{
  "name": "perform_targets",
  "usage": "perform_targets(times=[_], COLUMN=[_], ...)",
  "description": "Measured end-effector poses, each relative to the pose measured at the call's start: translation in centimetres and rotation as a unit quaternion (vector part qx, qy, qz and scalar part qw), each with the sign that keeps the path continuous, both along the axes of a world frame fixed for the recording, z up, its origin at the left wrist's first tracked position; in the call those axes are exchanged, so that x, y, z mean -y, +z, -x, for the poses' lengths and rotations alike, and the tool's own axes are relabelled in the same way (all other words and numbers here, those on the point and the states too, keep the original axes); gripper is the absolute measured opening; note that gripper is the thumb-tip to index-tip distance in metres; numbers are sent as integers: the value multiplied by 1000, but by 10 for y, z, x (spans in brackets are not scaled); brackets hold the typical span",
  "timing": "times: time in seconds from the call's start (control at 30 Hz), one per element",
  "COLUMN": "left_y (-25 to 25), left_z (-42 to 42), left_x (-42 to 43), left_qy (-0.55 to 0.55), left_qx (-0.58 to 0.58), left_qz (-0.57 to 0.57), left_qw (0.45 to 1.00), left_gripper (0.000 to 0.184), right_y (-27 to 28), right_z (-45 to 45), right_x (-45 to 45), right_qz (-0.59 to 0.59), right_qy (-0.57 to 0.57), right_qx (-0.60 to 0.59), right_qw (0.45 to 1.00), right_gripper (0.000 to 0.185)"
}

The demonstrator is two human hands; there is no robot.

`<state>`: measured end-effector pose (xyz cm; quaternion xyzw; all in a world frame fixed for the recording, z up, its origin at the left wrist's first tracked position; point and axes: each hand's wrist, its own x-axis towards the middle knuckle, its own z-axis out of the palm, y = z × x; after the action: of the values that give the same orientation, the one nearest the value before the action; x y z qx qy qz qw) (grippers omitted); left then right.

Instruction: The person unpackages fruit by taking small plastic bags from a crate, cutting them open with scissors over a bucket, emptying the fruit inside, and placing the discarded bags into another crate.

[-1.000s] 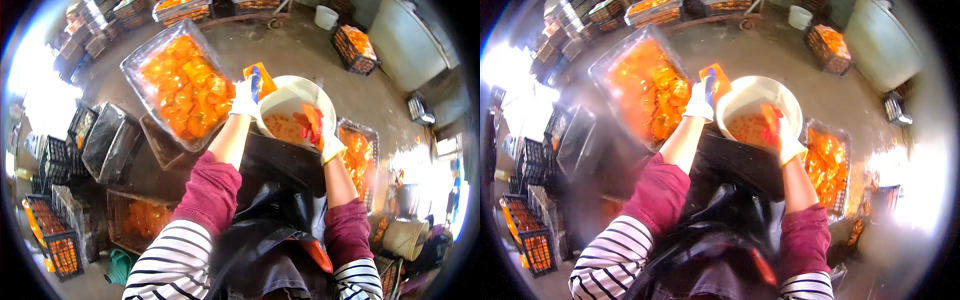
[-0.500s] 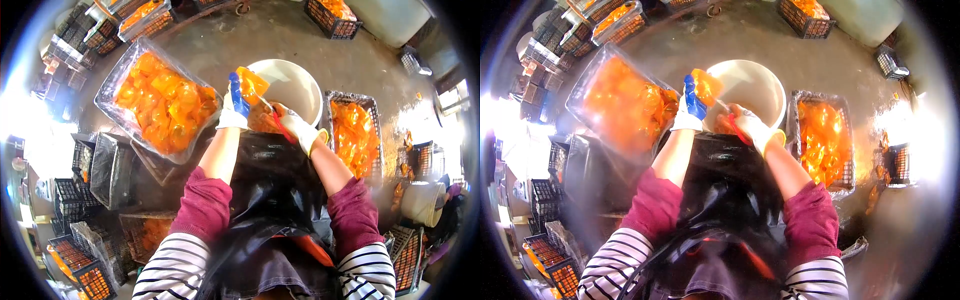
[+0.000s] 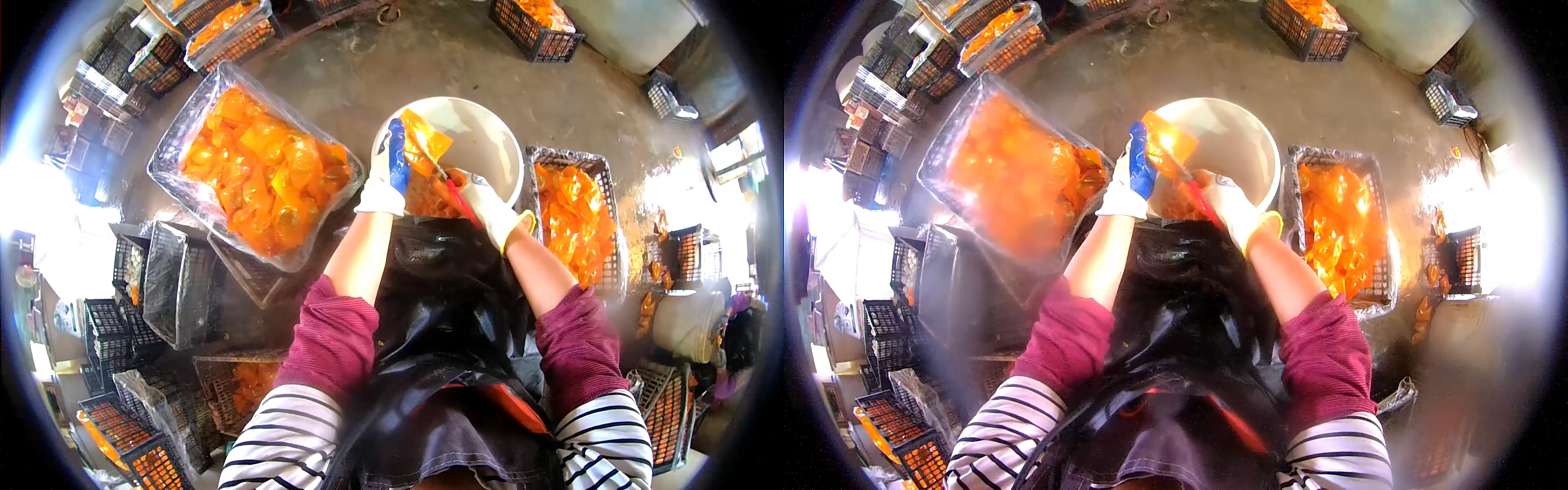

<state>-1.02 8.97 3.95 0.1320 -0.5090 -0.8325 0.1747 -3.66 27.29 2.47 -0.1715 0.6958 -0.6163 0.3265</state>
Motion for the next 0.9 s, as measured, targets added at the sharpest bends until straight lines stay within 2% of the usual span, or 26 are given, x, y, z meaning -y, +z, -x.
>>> perform_targets(times=[0.03, 0.1, 0.13, 0.17, 0.27, 0.37, 0.47, 0.53, 0.57, 0.6, 0.67, 0.73, 0.83, 0.9], left_y=[5, 12, 8, 6, 5, -10, -15, 3, 10, 3, 5, 4, -1, 1], left_z=[-6, -12, -10, -9, -9, -3, 0, -8, -10, -8, -9, -7, -6, -8], left_x=[-4, -9, -7, -7, -9, -4, -2, -10, -14, -13, -10, -9, -12, -18], left_qy=[1, 1, -3, -11, -26, -64, -76, -83, -86, -87, -106, -112, -111, -118], left_qx=[11, 32, 36, 43, 61, 18, 33, 112, 152, 120, 117, 118, 118, 101], left_qz=[24, 74, 28, 53, 102, -11, -21, 41, 72, 77, 75, 85, 106, 109], left_qw=[1000, 997, 999, 998, 993, 998, 996, 989, 982, 986, 985, 983, 981, 982], left_gripper=[49, 42, 40, 40, 43, 43, 43, 42, 42, 43, 43, 44, 44, 43], right_y=[-9, -11, -5, 1, -1, -22, -37, -30, -22, -10, 27, 28, 9, -1], right_z=[0, 1, 1, 0, 1, 9, 13, 10, 6, 2, -8, -5, 7, 11], right_x=[2, 1, -1, -3, -4, -7, -8, -5, -3, -1, -2, -7, -7, -7], right_qz=[95, 75, -41, -157, -100, -11, 36, 36, 59, 84, 183, 103, 21, 45], right_qy=[-29, -32, -7, 18, -2, -9, -22, -45, -72, -102, -183, -104, -28, -37], right_qx=[109, 90, -35, -159, -107, -14, -14, -11, 54, 117, 348, 227, 100, 125], right_qw=[989, 993, 998, 975, 989, 1000, 999, 998, 994, 984, 901, 963, 994, 990], right_gripper=[33, 34, 33, 32, 29, 27, 26, 25, 25, 25, 25, 29, 31, 33])
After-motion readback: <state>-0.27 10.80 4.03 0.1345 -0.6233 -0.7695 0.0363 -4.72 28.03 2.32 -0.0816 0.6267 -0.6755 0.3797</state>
